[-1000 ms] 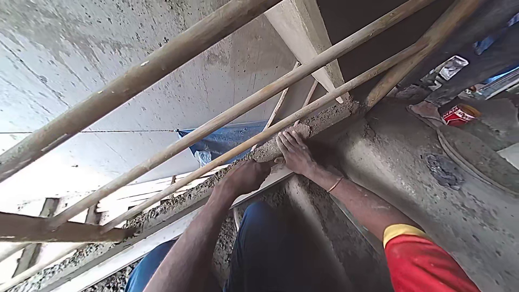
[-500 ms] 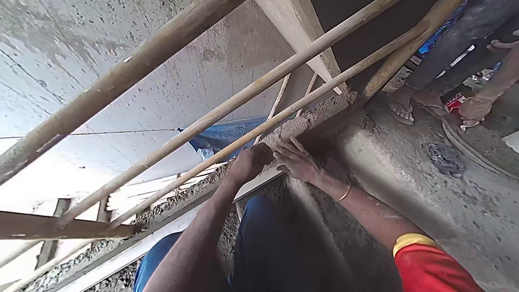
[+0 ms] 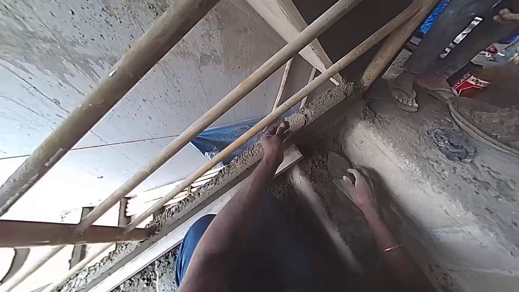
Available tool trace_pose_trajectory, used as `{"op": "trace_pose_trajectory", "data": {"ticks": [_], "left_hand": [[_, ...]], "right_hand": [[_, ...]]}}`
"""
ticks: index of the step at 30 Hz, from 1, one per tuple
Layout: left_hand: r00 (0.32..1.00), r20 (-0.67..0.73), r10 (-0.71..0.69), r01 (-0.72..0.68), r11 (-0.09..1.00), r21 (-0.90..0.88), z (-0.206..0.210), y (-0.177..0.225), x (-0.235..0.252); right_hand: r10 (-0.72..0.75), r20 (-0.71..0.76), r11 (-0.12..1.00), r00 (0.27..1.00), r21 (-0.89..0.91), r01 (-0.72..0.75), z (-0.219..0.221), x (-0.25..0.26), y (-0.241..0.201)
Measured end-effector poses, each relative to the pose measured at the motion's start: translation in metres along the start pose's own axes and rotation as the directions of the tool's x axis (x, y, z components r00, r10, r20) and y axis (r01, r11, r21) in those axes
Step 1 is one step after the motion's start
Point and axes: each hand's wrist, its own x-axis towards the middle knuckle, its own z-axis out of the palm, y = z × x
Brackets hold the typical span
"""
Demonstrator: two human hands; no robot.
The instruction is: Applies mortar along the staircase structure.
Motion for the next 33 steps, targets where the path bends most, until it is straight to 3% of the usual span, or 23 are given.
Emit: {"op": "trace_pose_trajectory", "data": {"ticks": [5, 17, 27, 30, 33], "left_hand": [[0.994, -0.067, 0.087, -0.088, 0.996, -0.012, -0.002, -0.007, 0.016], [0.985, -0.021, 0.169, -0.17, 0.98, -0.103, -0.007, -0.015, 0.023], [0.981, 0.031, 0.19, -0.186, 0.977, -0.109, -0.012, -0.017, 0.024], [0.984, 0.035, 0.175, -0.171, 0.98, -0.105, -0.011, -0.015, 0.023], [0.985, 0.026, 0.173, -0.17, 0.981, -0.09, -0.011, -0.014, 0.022]], "right_hand": [[0.022, 0.023, 0.999, 0.999, 0.025, -0.022, 0.014, -0.002, 0.01], [0.207, 0.115, 0.976, 0.972, -0.093, -0.197, 0.01, -0.006, 0.008], [0.133, 0.053, 0.982, 0.99, -0.14, -0.125, 0.0, -0.011, 0.006], [0.127, 0.039, 0.991, 0.991, 0.029, -0.128, -0.017, -0.018, -0.009], [0.053, 0.191, 0.905, 0.98, 0.406, -0.129, -0.044, -0.019, -0.035]]}}
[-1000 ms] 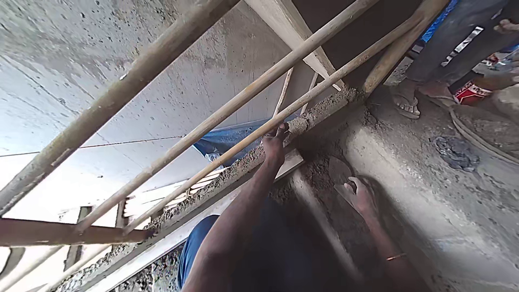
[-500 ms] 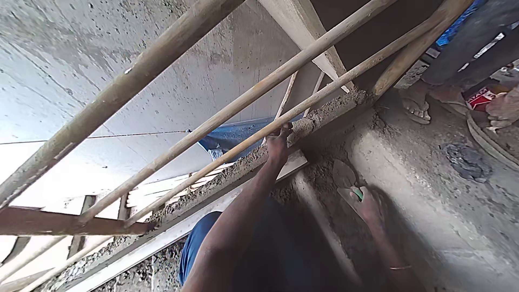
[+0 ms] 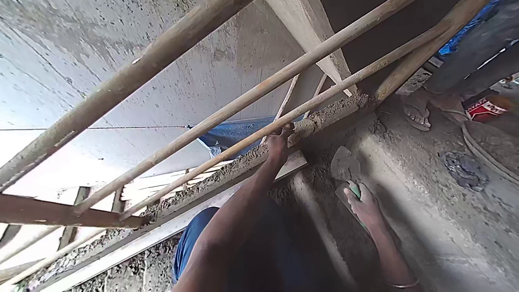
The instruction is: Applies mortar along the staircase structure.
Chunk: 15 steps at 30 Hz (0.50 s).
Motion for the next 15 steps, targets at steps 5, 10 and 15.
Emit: {"op": "trace_pose_trajectory", "data": {"ticks": [5, 10, 15], "left_hand": [[1.0, -0.008, -0.008, 0.008, 1.0, -0.004, 0.002, 0.001, -0.001], [0.999, -0.019, -0.026, 0.027, 1.0, 0.001, 0.002, 0.001, -0.002], [0.999, -0.038, -0.02, 0.02, 1.0, -0.01, 0.003, -0.001, -0.003]], "right_hand": [[-0.223, 0.277, 0.858, 0.935, 0.511, 0.054, -0.027, -0.004, -0.081], [-0.159, 0.362, 0.987, 0.918, 0.085, 0.138, -0.049, 0.031, -0.146], [-0.06, 0.397, 0.984, 0.916, -0.132, 0.122, -0.057, 0.05, -0.179]]}}
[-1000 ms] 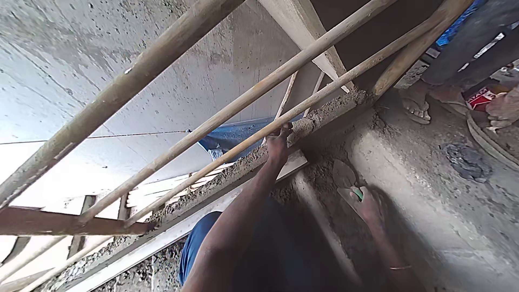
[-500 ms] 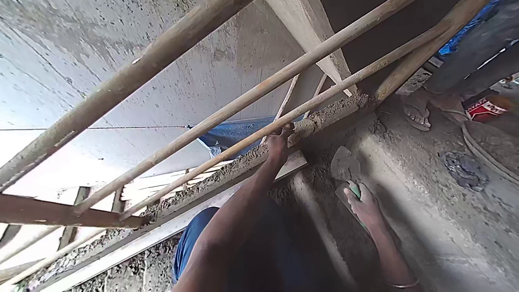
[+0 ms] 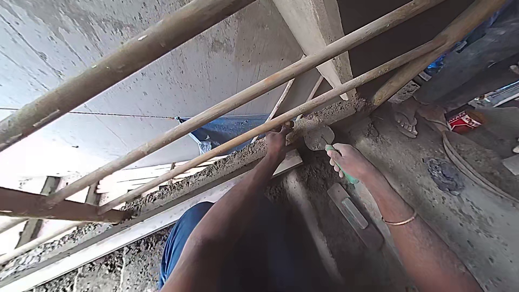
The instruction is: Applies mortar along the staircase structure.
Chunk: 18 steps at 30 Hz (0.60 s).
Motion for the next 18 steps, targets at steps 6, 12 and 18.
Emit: {"op": "trace_pose_trajectory", "data": {"ticks": [6, 12, 18], "left_hand": [[1.0, 0.025, 0.014, -0.014, 1.0, -0.007, 0.0, -0.001, 0.0], [1.0, 0.021, 0.018, -0.018, 1.0, 0.022, 0.0, -0.001, -0.001], [1.0, 0.002, 0.014, -0.014, 1.0, 0.007, 0.002, 0.0, 0.0]], "right_hand": [[0.059, 0.054, 0.994, 0.997, -0.097, -0.053, 0.006, 0.006, -0.025], [0.076, 0.096, 0.984, 0.993, -0.166, -0.059, 0.009, 0.007, -0.033], [0.073, 0.102, 0.981, 0.992, -0.187, -0.053, 0.005, 0.01, -0.034]]}}
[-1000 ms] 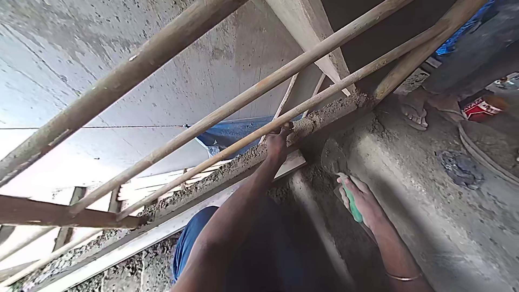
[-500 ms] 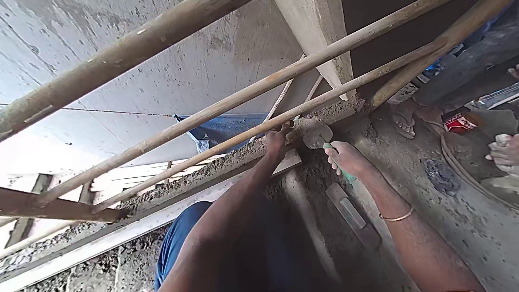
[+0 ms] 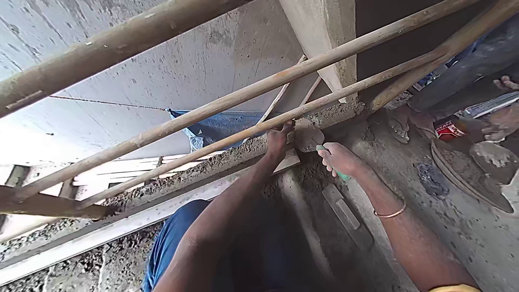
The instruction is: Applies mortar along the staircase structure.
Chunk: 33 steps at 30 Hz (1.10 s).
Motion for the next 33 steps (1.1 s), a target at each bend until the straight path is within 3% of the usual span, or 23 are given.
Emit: {"op": "trace_pose_trajectory", "data": {"ticks": [6, 10, 13, 17, 21, 24, 26, 31, 33], "left_hand": [[0.999, 0.007, -0.038, 0.038, 0.998, 0.044, -0.003, 0.003, -0.002], [0.998, -0.029, -0.063, 0.065, 0.995, 0.075, -0.012, 0.008, -0.007], [0.994, -0.094, -0.061, 0.065, 0.997, 0.041, -0.02, 0.017, -0.016], [0.989, -0.137, -0.064, 0.066, 0.998, 0.007, -0.029, 0.018, -0.022], [0.984, -0.167, -0.065, 0.064, 0.998, -0.012, -0.03, 0.014, -0.023], [0.975, -0.205, -0.084, 0.079, 0.996, -0.034, -0.029, 0.016, -0.023], [0.975, -0.21, -0.076, 0.069, 0.997, -0.042, -0.028, 0.017, -0.021], [0.978, -0.195, -0.071, 0.057, 0.995, -0.078, -0.029, 0.018, -0.017], [0.982, -0.176, -0.069, 0.057, 0.996, -0.071, -0.029, 0.017, -0.017]], "right_hand": [[0.008, -0.031, 0.999, 0.999, 0.038, -0.007, -0.014, 0.004, 0.003], [-0.013, 0.051, 1.0, 0.999, -0.009, 0.013, -0.011, 0.005, 0.0], [-0.041, 0.084, 0.998, 0.996, -0.05, 0.045, -0.008, 0.006, -0.005], [-0.033, -0.019, 0.999, 0.999, -0.026, 0.032, -0.013, 0.014, -0.003], [-0.033, 0.07, 0.995, 0.997, -0.09, 0.039, -0.002, 0.011, -0.011], [-0.027, 0.042, 0.997, 0.999, -0.073, 0.03, -0.007, 0.014, -0.008], [-0.014, -0.007, 0.999, 1.0, -0.05, 0.014, -0.011, 0.017, -0.006], [-0.033, 0.075, 0.993, 0.997, -0.113, 0.041, 0.0, 0.017, -0.014], [-0.02, 0.031, 0.995, 0.999, -0.096, 0.023, -0.005, 0.016, -0.011]]}}
